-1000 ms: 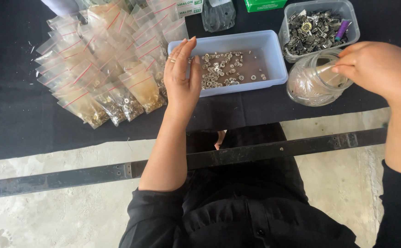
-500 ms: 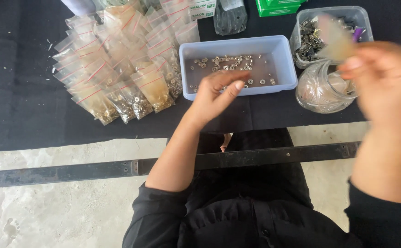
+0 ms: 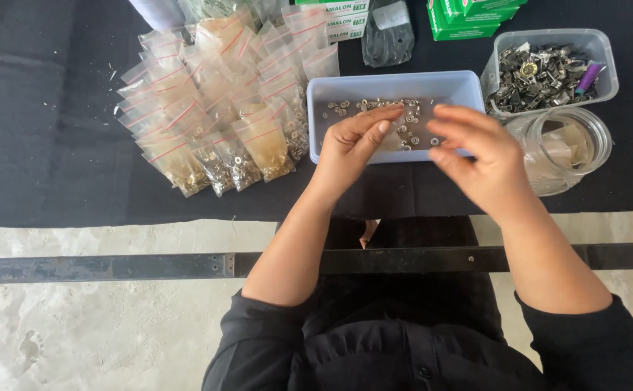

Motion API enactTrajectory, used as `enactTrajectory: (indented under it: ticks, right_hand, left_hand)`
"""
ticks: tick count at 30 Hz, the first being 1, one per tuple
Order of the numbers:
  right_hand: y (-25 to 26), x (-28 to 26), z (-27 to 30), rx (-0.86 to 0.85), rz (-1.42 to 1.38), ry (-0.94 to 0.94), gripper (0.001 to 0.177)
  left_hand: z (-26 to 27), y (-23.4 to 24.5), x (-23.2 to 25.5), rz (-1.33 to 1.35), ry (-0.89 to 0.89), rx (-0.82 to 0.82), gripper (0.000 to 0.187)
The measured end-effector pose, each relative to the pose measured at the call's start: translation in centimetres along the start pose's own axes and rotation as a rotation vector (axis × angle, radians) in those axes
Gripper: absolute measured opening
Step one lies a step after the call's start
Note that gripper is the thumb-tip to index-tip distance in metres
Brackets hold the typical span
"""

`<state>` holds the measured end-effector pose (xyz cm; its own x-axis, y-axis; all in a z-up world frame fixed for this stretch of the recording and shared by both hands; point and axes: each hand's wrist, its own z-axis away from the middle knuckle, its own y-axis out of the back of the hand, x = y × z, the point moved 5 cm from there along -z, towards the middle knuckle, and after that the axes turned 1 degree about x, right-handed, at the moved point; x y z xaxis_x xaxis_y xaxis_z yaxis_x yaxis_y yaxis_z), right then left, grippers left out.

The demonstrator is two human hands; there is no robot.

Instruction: Manually counting and placing small metal rings into individual plastic zip-lock bags for packaging.

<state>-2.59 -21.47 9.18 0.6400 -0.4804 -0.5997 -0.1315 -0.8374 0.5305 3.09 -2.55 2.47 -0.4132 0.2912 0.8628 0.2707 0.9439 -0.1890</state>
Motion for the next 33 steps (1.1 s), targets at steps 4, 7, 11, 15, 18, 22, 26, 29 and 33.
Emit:
enactTrajectory:
  ticks: [4,7,11,15,18,22,26,29,33]
  right_hand:
    - [-0.2,1.3,-0.5,0.037,-0.311,-0.235,0.035]
    - [-1.9,2.6,-0.4,-0.037,-0.290,-0.296,0.047]
    - [-1.8,3.4,-0.8,0.002,-0.290,-0.314,0.017]
    - [-0.8,3.8,-0.7,0.049,-0.311,-0.354,0.003]
    - [-1.0,4.2,-0.3,0.059,-0.350,-0.382,0.003]
    - [-0.5,3.2,-0.7,0.018,-0.246,-0.304,0.003]
    - [0.2,0.8,-0.9,0.111,-0.103,-0.052,0.020]
    - [-0.2,-0.5,-0.6,0.115,-0.050,-0.009,0.019]
    - [-1.3,-0.7,-0.4,-0.005,0.031,-0.020,0.023]
  left_hand:
    - [0.6,-0.9,0.2,0.045,0.063,-0.019,0.018]
    - [0.8,-1.2,-0.4,0.085,0.103,-0.020,0.022]
    - [0.5,-1.0,0.4,0.103,0.104,-0.092,0.027]
    - [0.1,-1.1,0.7,0.099,0.125,-0.226,0.031]
    - [0.1,-1.4,1.0,-0.011,0.128,-0.263,0.015]
    - [-0.2,-1.8,3.3,-0.039,0.114,-0.247,0.025]
    - [0.6,-1.0,0.0,-0.149,0.051,-0.090,0.015]
    - [0.5,-1.0,-0.2,-0.226,0.018,-0.035,0.017]
    - [0.9,-0.6,-2.1,-0.376,-0.002,-0.014,0.024]
